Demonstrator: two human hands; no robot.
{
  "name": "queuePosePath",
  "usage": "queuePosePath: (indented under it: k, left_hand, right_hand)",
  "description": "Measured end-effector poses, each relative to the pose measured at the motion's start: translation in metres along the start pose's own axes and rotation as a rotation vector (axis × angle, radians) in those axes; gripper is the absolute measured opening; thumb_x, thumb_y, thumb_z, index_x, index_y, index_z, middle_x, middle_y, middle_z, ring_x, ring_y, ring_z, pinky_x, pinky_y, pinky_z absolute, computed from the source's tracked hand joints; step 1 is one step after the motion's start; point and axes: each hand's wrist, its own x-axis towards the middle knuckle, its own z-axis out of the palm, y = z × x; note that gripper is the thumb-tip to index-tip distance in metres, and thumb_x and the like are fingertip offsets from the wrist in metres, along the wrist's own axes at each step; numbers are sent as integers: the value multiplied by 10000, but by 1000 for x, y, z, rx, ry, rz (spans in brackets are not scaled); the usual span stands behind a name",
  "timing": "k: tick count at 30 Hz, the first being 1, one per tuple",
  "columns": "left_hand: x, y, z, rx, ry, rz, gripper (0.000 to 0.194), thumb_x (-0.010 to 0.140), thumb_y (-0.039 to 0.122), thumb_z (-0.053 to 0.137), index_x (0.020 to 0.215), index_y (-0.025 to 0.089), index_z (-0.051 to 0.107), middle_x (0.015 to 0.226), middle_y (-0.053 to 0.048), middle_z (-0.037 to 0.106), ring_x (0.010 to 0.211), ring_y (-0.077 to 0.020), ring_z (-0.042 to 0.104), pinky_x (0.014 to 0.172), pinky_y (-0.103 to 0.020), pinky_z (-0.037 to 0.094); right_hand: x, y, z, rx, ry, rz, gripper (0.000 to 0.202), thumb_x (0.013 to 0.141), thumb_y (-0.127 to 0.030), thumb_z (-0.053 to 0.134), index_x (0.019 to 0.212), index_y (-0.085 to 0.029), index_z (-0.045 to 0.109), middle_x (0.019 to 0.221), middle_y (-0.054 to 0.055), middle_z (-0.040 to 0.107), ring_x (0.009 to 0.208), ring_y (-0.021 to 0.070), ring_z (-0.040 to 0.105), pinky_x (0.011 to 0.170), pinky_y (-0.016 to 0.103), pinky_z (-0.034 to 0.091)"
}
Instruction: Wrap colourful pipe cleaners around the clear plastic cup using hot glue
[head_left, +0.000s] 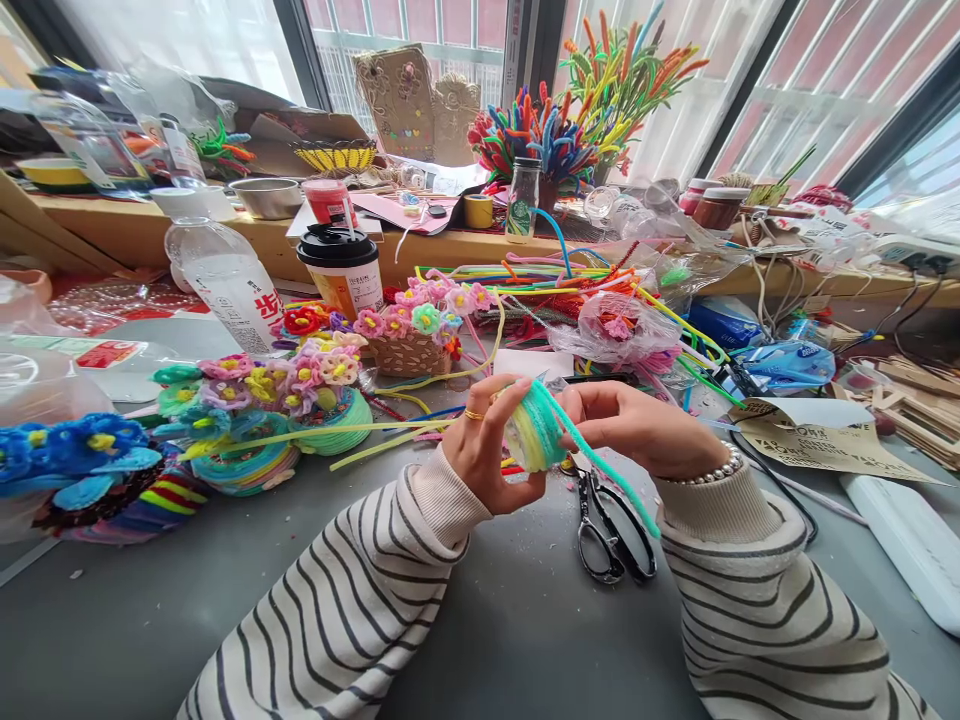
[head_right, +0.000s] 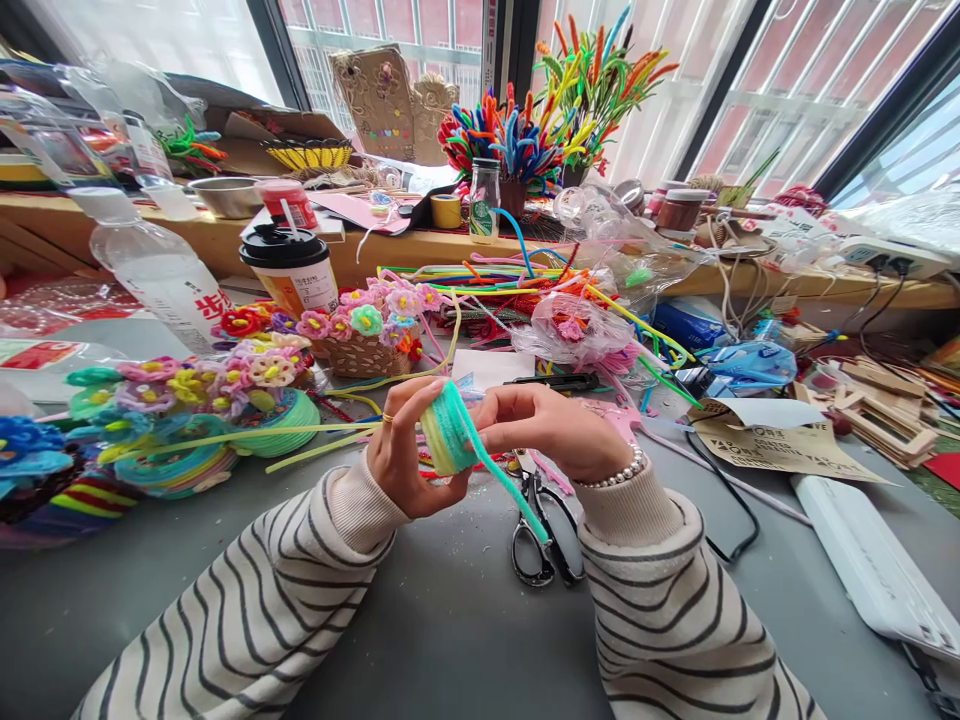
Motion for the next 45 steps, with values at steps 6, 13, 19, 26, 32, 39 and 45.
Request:
queuePosePath:
  k: [6, 13, 19, 26, 32, 39, 45]
  left_hand:
    - [-1, 0, 0, -6, -5, -16, 813, 569, 237, 616, 1295, 105, 273, 1153, -167, 438, 1069, -287, 482, 864, -437, 458]
    - [1, 1, 1, -71, -12, -57, 809, 587, 225, 618, 1297, 108, 250, 1144, -166, 434, 1091, -289, 456, 877, -438, 443]
    - [1, 1, -1, -144, -36, -118, 814, 591, 219, 627, 1294, 105, 233, 1148, -171, 412, 1072, -269, 452, 816, -380, 471]
    - [2, 1, -1, -142, -37, -128, 817, 600, 245, 633, 1297, 136, 220, 1141, -157, 416, 1068, -275, 448, 810, -392, 467]
    - [2, 0, 0, -106, -17, -111, 804, 598, 252, 631, 1287, 134, 232, 1135, -156, 418, 1053, -272, 453, 823, -404, 464]
    - [2, 1, -1, -107, -49, -163, 805, 599, 252, 620, 1293, 141, 228, 1134, -151, 418, 1051, -274, 453, 750, -372, 494]
    - [0, 0, 0, -180, -83, -284, 811, 588, 257, 626, 1296, 148, 246, 1150, -152, 419, 987, -254, 488, 661, -327, 513]
  right_hand:
    - [1, 0, 0, 15, 13, -7, 155, 660, -133, 681, 594, -141, 541, 593, -67, 508, 575, 49, 459, 578, 198, 342]
    - [2, 0, 1, 30, 13, 6, 137, 676, -187, 688, 628, -149, 565, 619, -55, 546, 602, 59, 487, 592, 197, 360]
    - [2, 0, 3, 40, 69, -18, 123, 656, -220, 708, 651, -150, 607, 650, -45, 558, 624, 61, 488, 612, 197, 372]
    - [1, -2, 4, 13, 102, -18, 161, 665, -287, 698, 721, -144, 651, 724, -3, 590, 685, 91, 520, 647, 218, 405]
    - [1, -2, 6, 4, 136, -20, 176, 651, -307, 703, 709, -150, 649, 727, 5, 591, 684, 102, 524, 637, 229, 415]
    - [1, -1, 9, 10, 185, -48, 158, 628, -291, 714, 674, -157, 644, 706, -9, 586, 656, 94, 510, 638, 234, 401]
    - [6, 1, 12, 22, 251, -49, 209, 604, -337, 733, 707, -166, 671, 781, 14, 643, 737, 130, 557, 728, 272, 427]
